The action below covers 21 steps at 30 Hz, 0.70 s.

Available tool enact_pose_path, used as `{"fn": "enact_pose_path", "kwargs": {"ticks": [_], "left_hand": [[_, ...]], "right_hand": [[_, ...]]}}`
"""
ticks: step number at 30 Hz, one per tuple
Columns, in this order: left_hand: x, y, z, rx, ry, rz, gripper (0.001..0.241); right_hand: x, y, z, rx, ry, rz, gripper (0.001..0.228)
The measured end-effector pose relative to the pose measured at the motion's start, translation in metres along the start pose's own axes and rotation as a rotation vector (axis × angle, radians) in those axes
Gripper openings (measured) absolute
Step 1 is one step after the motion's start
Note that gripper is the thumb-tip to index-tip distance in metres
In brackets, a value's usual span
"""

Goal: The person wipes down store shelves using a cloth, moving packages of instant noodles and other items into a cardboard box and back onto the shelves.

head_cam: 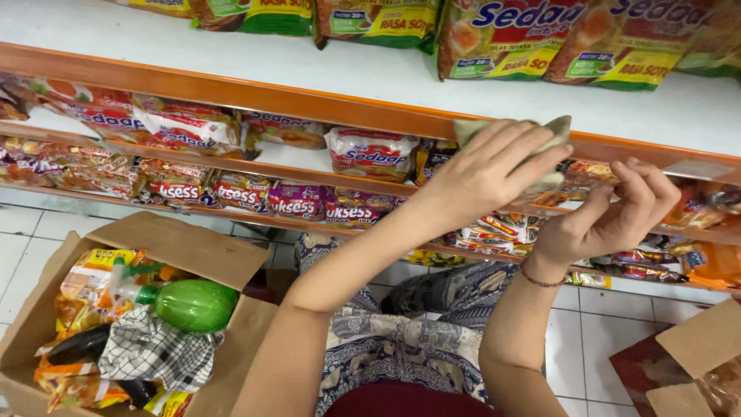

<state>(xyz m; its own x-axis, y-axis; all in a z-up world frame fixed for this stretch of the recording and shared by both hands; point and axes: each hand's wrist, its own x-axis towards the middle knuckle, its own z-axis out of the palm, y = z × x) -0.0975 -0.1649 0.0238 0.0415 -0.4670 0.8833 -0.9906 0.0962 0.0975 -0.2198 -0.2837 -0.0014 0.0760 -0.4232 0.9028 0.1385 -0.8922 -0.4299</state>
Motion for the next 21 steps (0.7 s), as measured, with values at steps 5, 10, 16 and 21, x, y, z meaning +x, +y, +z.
{"fn": "enact_pose_path", "kwargs": {"ticks": [5, 10, 16, 21], "left_hand": [[-0.043, -0.032, -0.061, 0.112, 0.072, -0.146, 0.053], [-0.077, -0.052, -0.090, 0.420, 0.013, -0.258, 0.066], [-0.075, -0.051, -0.089, 0.392, 0.265, -0.423, 0.055], [-0.065, -0.042, -0.085, 0.473, 0.210, -0.400, 0.054]], "right_hand": [[0.007, 0.012, -0.013, -0.049, 0.023, -0.017, 0.019], [0.013, -0.010, -0.003, -0.152, -0.215, -0.087, 0.035], [0.017, -0.034, 0.025, -0.227, -0.672, -0.165, 0.048], [0.001, -0.032, 0.027, -0.240, -0.570, -0.179, 0.038]]}}
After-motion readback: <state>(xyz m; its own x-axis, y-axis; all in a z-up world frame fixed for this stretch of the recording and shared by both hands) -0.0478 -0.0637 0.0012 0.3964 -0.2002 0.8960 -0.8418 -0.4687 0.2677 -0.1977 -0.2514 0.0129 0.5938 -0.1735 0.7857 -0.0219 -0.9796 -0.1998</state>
